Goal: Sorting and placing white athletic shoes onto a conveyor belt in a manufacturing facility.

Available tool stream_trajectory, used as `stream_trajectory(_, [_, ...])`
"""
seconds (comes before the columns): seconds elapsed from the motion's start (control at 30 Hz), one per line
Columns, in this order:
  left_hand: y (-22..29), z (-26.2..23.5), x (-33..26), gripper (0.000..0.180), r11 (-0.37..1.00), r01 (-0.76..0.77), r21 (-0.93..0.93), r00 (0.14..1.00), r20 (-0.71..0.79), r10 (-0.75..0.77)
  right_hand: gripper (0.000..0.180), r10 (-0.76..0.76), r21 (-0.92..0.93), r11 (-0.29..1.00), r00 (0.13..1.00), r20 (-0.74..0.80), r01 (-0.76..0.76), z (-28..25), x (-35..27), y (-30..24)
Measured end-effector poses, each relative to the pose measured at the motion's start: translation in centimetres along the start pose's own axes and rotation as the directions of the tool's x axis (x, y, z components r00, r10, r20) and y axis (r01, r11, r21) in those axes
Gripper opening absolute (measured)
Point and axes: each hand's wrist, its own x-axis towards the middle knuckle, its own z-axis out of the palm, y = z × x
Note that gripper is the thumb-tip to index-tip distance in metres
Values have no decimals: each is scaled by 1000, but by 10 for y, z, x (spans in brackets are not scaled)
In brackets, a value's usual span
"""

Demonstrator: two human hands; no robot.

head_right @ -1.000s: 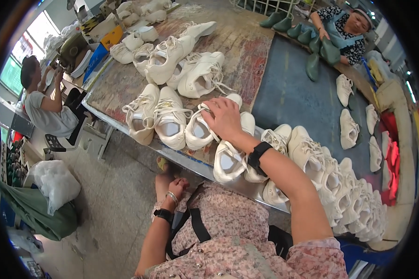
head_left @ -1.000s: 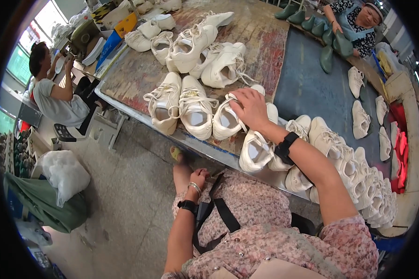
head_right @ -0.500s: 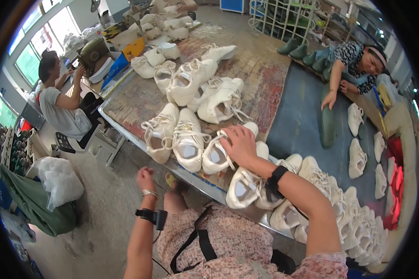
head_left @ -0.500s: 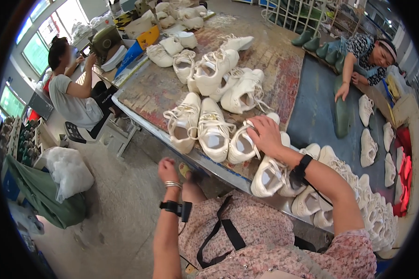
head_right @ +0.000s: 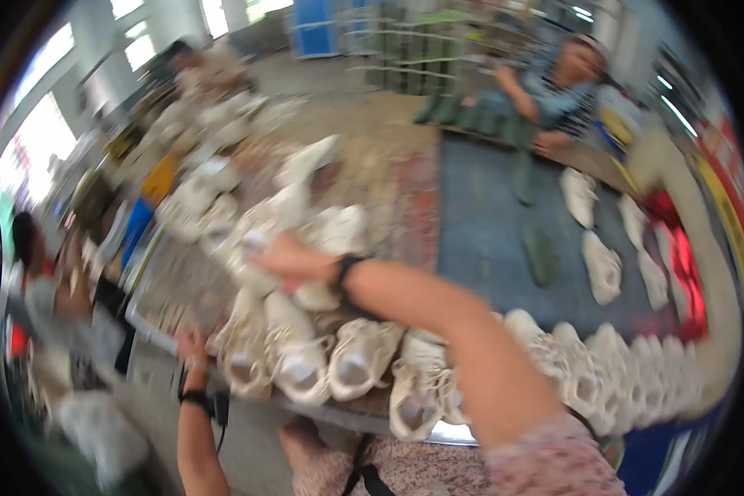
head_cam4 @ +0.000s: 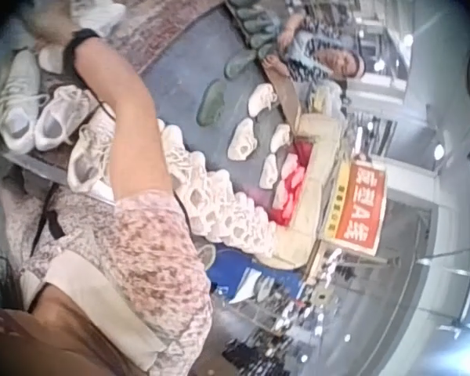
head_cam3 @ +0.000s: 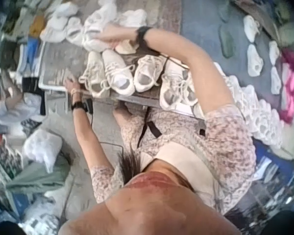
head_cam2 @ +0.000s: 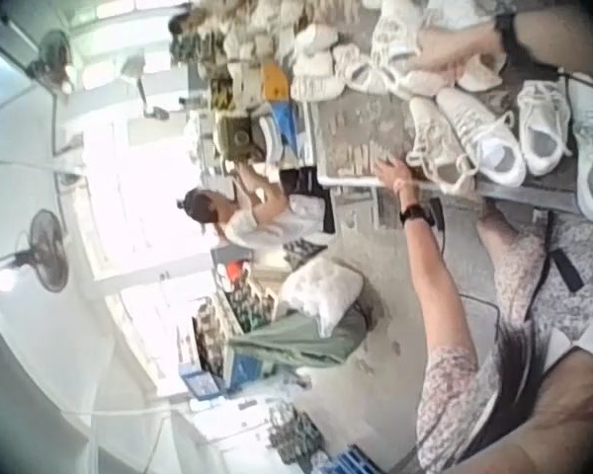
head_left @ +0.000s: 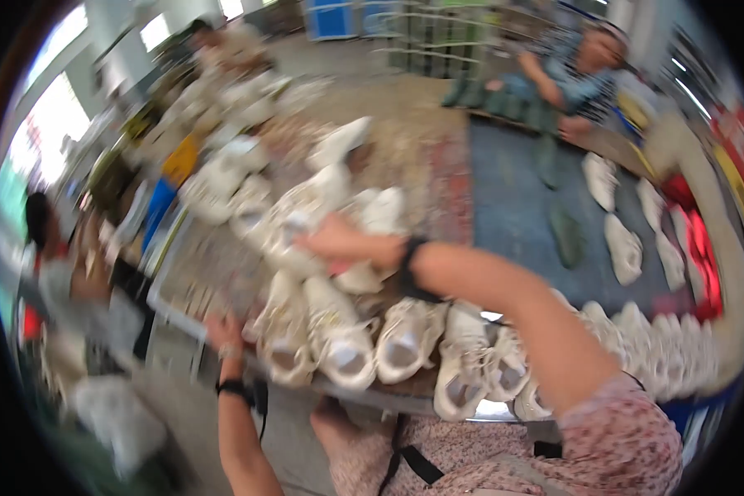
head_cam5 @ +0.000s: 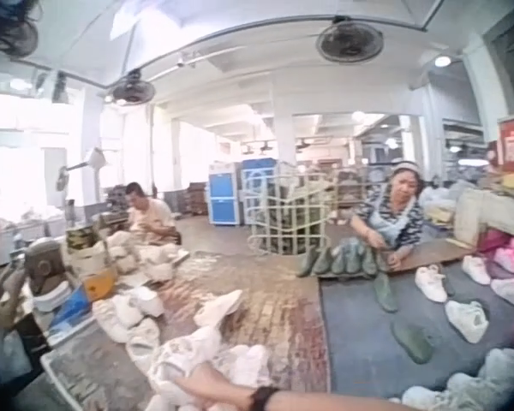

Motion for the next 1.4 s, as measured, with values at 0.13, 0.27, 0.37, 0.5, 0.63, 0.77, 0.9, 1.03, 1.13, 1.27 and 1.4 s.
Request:
stream_trajectory(0.13, [11, 31, -3, 53, 852, 131, 508, 902, 295, -314, 28, 131, -23, 990, 974, -187, -138, -11, 46, 24])
stream_trajectory(0.27, [43, 26, -6, 51, 867, 129, 482, 947, 201, -253, 26, 5, 15, 1000, 962, -274, -1, -137, -4, 48])
stream_trajectory(0.37, [20, 13, -11, 48, 853, 152, 499, 968, 98, -230, 28, -191, -371, 925, 939, -286, 75, -223, -37, 122])
stream_trajectory(0.5, [29, 27, 1, 43, 825, 59, 563, 924, 283, -258, 33, -88, -624, 768, 941, -326, -144, -342, -168, 279])
stream_trajectory(0.63, [40, 12, -3, 41, 900, 67, 431, 993, 58, -102, 41, 620, -212, 676, 700, -355, -706, -337, -227, 300])
stream_trajectory(0.77, [57, 7, -7, 43, 922, 168, 349, 977, 66, -203, 34, 597, -580, 552, 769, -227, -600, -370, -214, 260])
stream_trajectory(0.9, [60, 6, 17, 44, 838, 473, 270, 848, 119, -517, 28, 551, -938, 184, 821, -148, -293, -353, -115, 103])
stream_trajectory(1.03, [70, 2, 14, 42, 873, 317, 371, 914, 127, -386, 26, -198, -723, 534, 896, 398, 439, -272, 55, 42])
stream_trajectory(1.13, [76, 9, 15, 42, 894, 312, 321, 917, 146, -372, 34, -473, -727, 397, 803, 361, 560, -190, 174, 22])
stream_trajectory(1.27, [72, 3, 16, 40, 907, 304, 291, 925, 136, -354, 41, -403, -860, 232, 850, 341, 455, -91, 277, 17])
stream_trajectory(1.4, [74, 0, 21, 40, 905, 301, 300, 929, 124, -349, 45, 50, -974, 36, 973, 226, 224, -76, 263, 32])
